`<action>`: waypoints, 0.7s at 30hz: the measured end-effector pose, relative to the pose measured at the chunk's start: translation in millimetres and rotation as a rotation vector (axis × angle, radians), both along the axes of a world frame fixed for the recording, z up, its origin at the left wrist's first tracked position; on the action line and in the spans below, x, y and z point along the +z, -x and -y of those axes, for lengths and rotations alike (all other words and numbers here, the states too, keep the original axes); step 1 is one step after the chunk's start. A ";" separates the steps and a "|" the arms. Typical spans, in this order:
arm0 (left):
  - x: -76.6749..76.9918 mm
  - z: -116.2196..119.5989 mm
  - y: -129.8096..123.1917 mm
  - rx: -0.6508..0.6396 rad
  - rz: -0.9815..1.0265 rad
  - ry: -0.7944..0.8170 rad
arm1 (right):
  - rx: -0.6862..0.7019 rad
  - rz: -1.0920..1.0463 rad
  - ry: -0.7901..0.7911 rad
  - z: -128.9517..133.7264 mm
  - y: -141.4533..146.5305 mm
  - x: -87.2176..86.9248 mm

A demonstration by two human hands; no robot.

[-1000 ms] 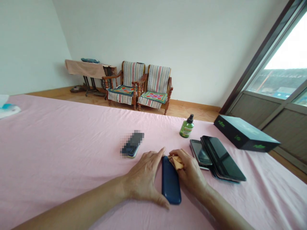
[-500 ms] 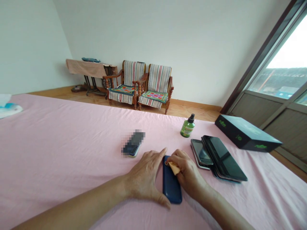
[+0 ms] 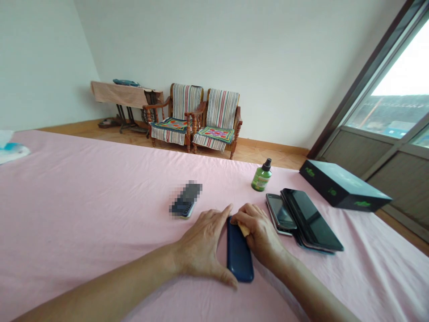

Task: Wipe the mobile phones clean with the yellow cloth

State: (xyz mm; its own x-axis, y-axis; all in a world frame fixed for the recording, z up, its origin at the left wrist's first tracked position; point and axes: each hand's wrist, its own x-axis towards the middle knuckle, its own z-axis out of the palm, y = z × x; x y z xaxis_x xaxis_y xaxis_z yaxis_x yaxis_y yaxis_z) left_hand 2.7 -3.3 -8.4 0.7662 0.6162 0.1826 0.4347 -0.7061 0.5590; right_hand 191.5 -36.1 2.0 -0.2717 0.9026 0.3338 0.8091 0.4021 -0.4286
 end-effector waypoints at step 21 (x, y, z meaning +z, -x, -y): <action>13.9 1.4 -2.6 0.035 -0.088 -0.050 | 0.032 0.019 -0.020 -2.3 -3.6 -0.3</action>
State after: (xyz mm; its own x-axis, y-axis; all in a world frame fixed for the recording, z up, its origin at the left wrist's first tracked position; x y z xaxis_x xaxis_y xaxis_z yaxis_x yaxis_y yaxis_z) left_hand 5.3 -4.7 5.5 0.7586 0.6348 0.1469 0.5055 -0.7157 0.4819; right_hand 195.2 -33.7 1.6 -0.3063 0.8868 0.3460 0.8036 0.4357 -0.4054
